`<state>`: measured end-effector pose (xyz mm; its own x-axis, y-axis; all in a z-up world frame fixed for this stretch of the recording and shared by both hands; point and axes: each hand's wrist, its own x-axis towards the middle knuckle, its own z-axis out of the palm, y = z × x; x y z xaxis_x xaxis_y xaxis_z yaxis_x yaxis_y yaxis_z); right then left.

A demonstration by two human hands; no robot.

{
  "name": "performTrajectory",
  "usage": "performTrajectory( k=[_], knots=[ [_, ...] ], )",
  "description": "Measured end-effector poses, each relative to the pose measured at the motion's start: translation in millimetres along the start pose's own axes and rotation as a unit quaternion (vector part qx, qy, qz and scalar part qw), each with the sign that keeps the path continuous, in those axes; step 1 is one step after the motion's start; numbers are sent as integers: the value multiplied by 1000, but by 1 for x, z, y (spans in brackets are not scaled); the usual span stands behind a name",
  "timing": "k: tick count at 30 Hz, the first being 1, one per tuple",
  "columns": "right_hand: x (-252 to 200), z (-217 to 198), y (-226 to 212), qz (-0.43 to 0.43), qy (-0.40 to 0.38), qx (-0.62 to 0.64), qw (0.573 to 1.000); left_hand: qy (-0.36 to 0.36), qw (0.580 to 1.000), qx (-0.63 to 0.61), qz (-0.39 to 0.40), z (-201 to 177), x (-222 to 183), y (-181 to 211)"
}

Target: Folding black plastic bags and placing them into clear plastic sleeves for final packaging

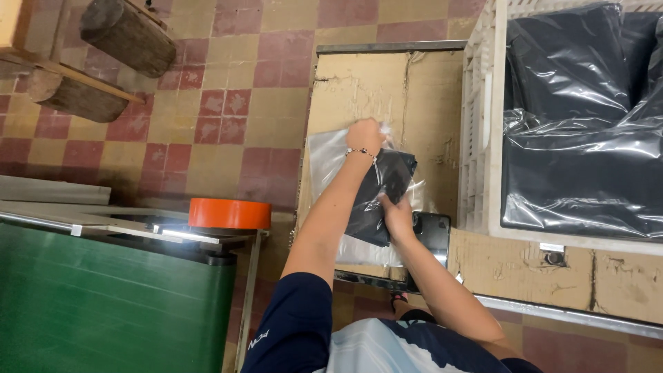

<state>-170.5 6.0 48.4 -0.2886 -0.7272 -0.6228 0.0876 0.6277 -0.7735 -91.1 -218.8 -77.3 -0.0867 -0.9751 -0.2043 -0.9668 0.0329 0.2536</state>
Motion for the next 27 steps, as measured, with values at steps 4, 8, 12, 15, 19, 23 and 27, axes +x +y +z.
performTrajectory(
  k=[4,8,12,15,19,23,27],
  knots=[
    [11,-1,8,1,5,-27,1000,44,997,-57,23,8,-8,-6],
    [9,1,7,6,1,-19,1000,64,994,-85,26,-16,-27,3],
    [4,-1,4,-27,-3,3,1000,88,990,-74,79,3,-15,-7],
    [4,-1,0,-45,-1,31,999,108,985,-34,128,20,-4,-13],
    [11,1,21,-59,3,49,997,112,980,6,167,29,3,-19],
    [10,3,16,-35,-4,43,998,111,977,12,183,22,-1,-18],
    [15,0,15,-25,-2,14,1000,68,980,-16,184,13,2,-18]
  ],
)
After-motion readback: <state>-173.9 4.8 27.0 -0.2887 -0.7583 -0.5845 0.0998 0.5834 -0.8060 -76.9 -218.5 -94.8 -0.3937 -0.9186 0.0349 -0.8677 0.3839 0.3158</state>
